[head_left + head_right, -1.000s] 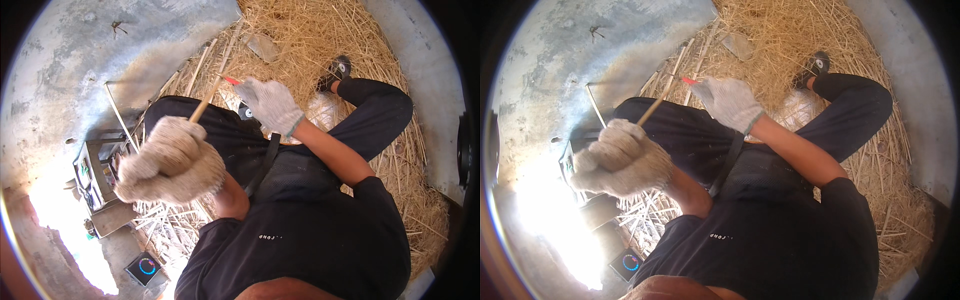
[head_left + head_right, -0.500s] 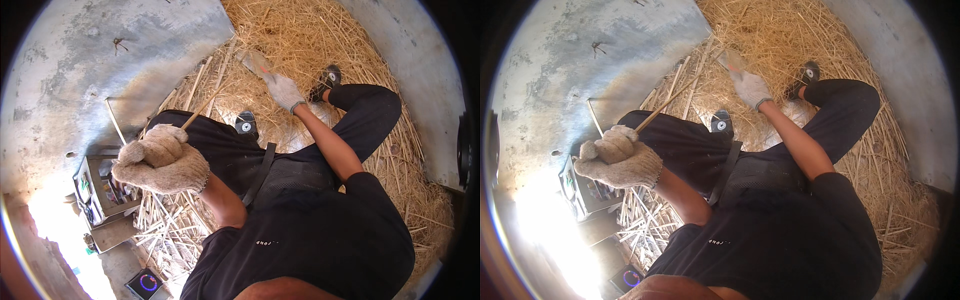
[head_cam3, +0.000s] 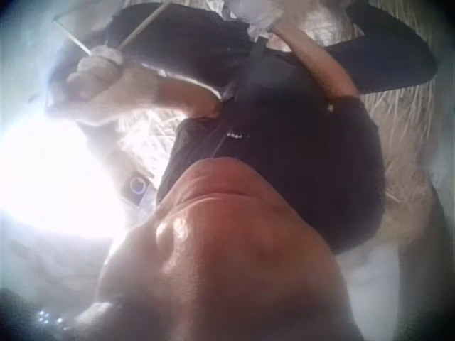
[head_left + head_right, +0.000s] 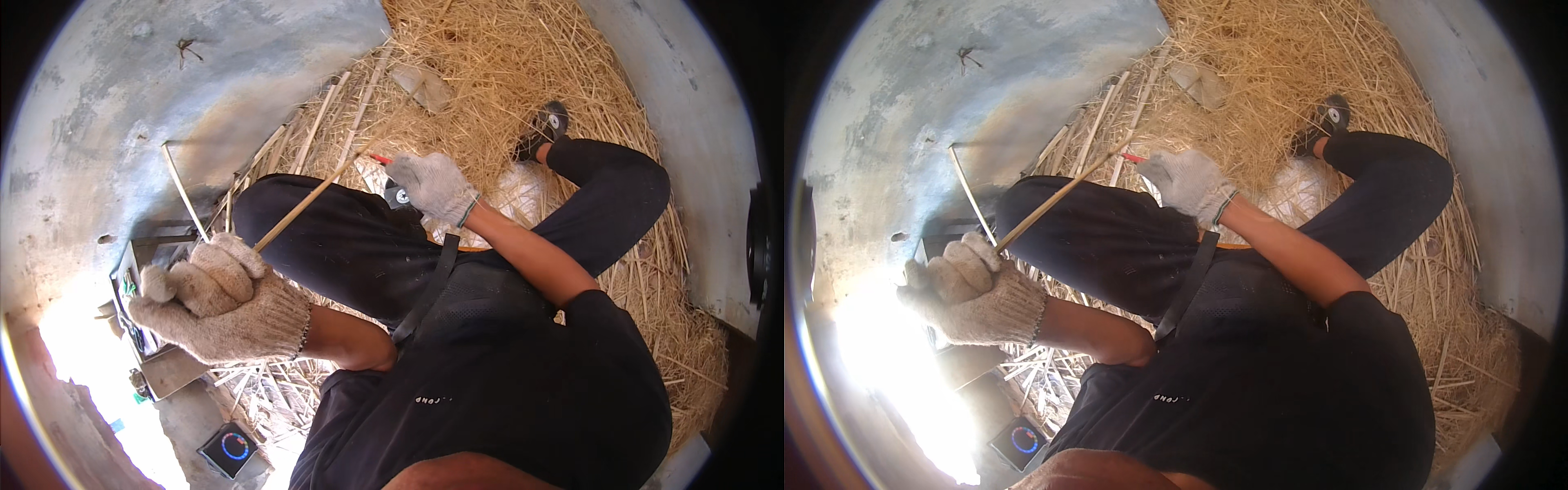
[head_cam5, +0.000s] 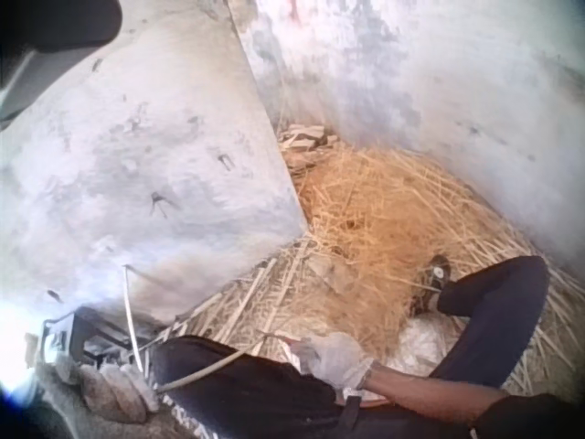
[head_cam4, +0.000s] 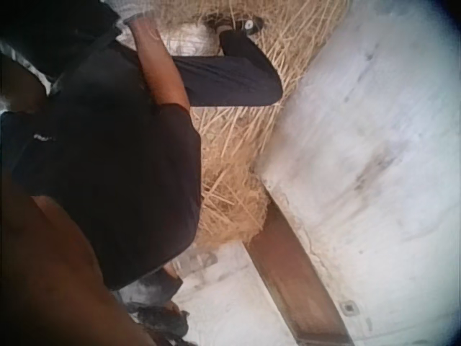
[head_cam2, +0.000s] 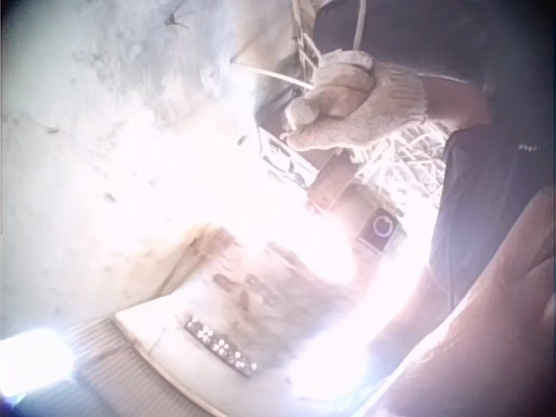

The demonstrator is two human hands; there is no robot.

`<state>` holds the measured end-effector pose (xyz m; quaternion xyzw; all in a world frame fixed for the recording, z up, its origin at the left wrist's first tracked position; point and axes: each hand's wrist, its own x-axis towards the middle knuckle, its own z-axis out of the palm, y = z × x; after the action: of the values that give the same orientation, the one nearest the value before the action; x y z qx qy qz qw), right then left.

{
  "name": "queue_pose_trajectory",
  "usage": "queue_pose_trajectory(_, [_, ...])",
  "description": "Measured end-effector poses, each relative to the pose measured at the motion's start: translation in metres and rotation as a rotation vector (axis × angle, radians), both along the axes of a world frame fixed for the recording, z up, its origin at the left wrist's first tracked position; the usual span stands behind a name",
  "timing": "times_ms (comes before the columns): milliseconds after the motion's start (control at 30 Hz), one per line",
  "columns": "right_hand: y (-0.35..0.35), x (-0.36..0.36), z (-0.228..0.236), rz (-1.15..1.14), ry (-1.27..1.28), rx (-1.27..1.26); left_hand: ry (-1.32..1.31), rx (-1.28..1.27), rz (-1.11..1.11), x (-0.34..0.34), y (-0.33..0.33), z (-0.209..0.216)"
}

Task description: The person whittles a piece of wood using a utility knife while sitting on the floor.

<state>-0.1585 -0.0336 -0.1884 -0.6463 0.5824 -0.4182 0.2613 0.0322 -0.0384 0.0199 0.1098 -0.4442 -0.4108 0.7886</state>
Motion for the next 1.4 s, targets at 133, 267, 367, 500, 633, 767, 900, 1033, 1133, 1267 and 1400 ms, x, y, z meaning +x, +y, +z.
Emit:
queue_pose_trajectory(133, [-0.037, -0.001, -0.021, -0.05, 0.208, 0.0, 0.0, 0.071, 0.154, 0.007, 0.001, 0.001])
queue_pose_trajectory(267, [-0.058, -0.071, -0.083, -0.266, 0.443, 0.422, -0.025, 0.084, 0.099, -0.01, 0.012, 0.002])
queue_pose_trajectory(367, [-0.069, -0.057, -0.074, -0.232, 0.452, 0.489, -0.008, 0.004, 0.049, 0.004, 0.009, -0.01])
queue_pose_trajectory(500, [-0.101, -0.062, -0.09, -0.185, 0.09, 0.606, 0.011, 0.047, 0.092, -0.006, 0.004, 0.001])
queue_pose_trajectory(633, [-0.092, -0.1, -0.112, -0.01, -1.338, 1.014, 0.017, 0.128, 0.292, -0.018, 0.0, 0.01])
queue_pose_trajectory(767, [-0.071, -0.079, -0.086, -0.462, -0.594, 0.457, 0.014, 0.167, 0.442, -0.017, 0.004, 0.008])
queue_pose_trajectory(900, [-0.06, -0.054, -0.034, -0.438, -0.002, 0.099, 0.054, 0.126, 0.326, -0.018, 0.004, 0.008])
queue_pose_trajectory(1033, [-0.069, -0.041, -0.094, -0.405, 0.195, 0.127, 0.027, 0.109, 0.268, -0.024, 0.002, 0.011])
queue_pose_trajectory(1133, [-0.086, -0.054, -0.109, -0.387, -0.408, 0.846, 0.054, 0.057, 0.168, -0.023, 0.003, 0.011])
queue_pose_trajectory(1267, [-0.097, -0.062, -0.092, -0.152, -1.428, 0.905, 0.074, 0.077, 0.198, -0.019, 0.005, 0.007])
queue_pose_trajectory(1400, [-0.077, -0.058, -0.032, -0.42, -0.972, 0.41, 0.056, 0.047, 0.207, -0.016, 0.003, 0.005])
